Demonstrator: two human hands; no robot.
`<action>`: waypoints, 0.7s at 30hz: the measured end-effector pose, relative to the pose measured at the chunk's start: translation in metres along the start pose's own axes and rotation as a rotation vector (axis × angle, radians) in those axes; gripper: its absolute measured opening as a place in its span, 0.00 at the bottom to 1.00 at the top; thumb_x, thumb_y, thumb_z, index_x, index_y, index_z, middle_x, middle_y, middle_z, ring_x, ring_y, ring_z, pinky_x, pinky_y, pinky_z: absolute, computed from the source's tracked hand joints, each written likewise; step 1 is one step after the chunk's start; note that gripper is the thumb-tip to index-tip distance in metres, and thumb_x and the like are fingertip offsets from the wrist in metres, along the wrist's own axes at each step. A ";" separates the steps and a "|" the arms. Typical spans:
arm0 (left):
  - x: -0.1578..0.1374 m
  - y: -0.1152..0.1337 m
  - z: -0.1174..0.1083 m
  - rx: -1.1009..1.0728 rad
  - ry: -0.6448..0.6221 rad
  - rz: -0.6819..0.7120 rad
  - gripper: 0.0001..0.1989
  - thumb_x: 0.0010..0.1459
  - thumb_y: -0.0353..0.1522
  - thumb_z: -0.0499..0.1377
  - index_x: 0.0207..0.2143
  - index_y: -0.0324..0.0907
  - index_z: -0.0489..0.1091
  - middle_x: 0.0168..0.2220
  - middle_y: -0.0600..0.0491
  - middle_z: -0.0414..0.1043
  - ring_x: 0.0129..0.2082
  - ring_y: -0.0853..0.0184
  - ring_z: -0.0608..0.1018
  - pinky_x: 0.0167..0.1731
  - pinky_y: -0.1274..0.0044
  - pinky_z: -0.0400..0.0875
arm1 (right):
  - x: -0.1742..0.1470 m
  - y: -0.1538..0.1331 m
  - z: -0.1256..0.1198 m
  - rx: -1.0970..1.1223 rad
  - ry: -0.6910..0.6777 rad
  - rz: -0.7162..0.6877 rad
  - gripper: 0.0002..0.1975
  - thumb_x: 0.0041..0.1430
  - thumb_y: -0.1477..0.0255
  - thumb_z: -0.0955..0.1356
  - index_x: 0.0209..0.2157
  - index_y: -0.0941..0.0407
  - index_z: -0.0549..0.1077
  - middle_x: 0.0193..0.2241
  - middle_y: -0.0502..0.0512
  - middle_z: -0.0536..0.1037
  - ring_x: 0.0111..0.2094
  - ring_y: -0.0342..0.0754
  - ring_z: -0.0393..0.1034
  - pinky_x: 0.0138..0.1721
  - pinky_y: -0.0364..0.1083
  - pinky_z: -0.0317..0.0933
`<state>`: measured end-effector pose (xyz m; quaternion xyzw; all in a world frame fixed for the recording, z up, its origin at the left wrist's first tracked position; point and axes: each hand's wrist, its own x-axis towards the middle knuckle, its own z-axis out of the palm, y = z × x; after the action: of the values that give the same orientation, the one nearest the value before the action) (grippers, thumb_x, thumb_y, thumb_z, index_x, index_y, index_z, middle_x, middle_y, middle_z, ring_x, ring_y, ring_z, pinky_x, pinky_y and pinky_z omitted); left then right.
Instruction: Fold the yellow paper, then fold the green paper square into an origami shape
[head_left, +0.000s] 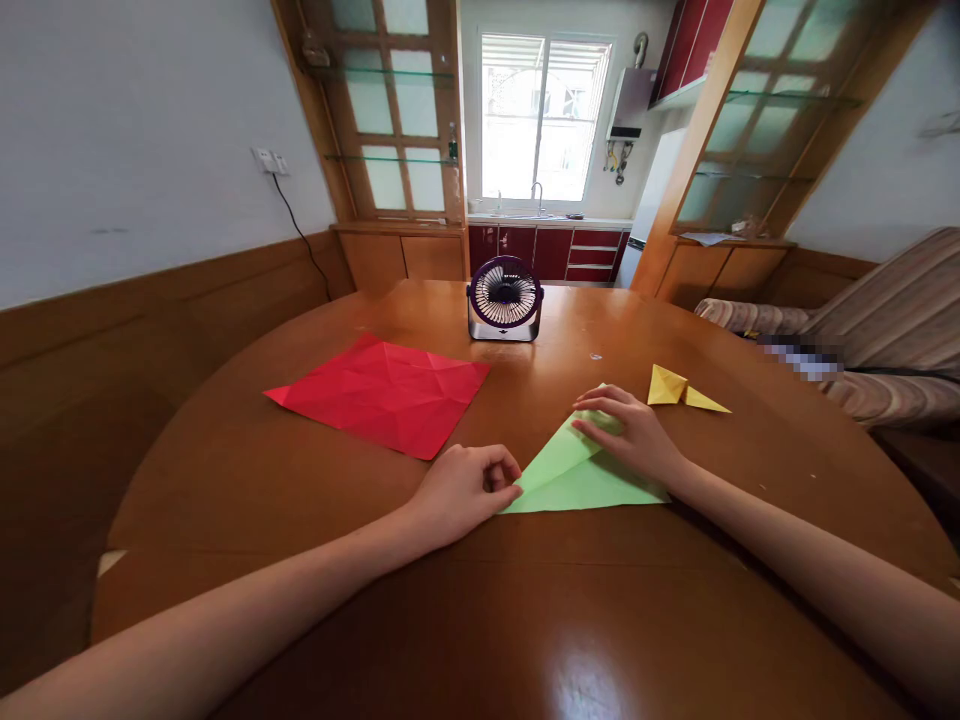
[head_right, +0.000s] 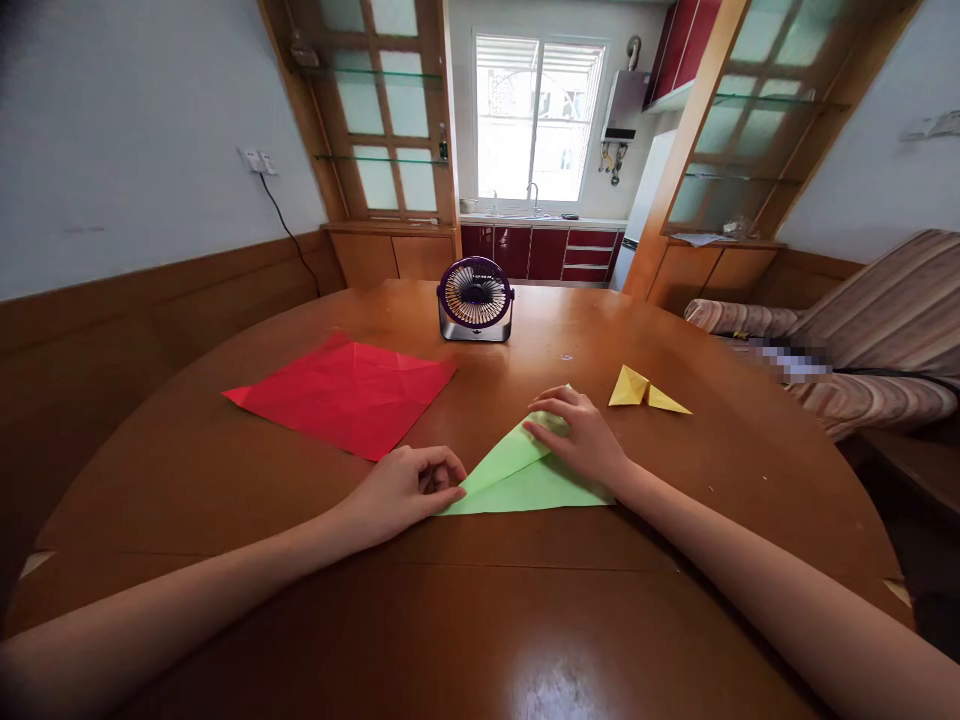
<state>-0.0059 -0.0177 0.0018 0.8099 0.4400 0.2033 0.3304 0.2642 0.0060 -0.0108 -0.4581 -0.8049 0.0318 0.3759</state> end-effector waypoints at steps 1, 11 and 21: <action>0.000 0.000 0.000 0.023 0.001 0.015 0.05 0.54 0.34 0.60 0.32 0.42 0.74 0.23 0.58 0.70 0.23 0.72 0.69 0.27 0.79 0.62 | 0.000 0.001 0.001 -0.001 0.026 0.058 0.14 0.61 0.60 0.68 0.43 0.52 0.75 0.44 0.58 0.74 0.45 0.53 0.71 0.48 0.56 0.65; -0.003 -0.005 0.008 0.189 0.117 0.422 0.13 0.58 0.30 0.57 0.46 0.44 0.74 0.43 0.50 0.73 0.42 0.64 0.74 0.44 0.72 0.66 | 0.001 0.019 0.007 0.190 0.008 0.365 0.22 0.54 0.56 0.70 0.46 0.54 0.73 0.34 0.54 0.74 0.37 0.50 0.70 0.41 0.50 0.64; 0.001 -0.001 0.008 -0.031 0.112 0.108 0.07 0.54 0.33 0.63 0.37 0.43 0.76 0.27 0.56 0.75 0.30 0.68 0.74 0.36 0.76 0.67 | 0.010 0.010 -0.010 0.304 -0.060 0.388 0.19 0.57 0.55 0.65 0.41 0.55 0.75 0.35 0.54 0.76 0.37 0.51 0.69 0.39 0.49 0.61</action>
<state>-0.0011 -0.0194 -0.0043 0.8146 0.4102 0.2728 0.3062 0.2748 0.0168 -0.0021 -0.5411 -0.6985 0.2378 0.4034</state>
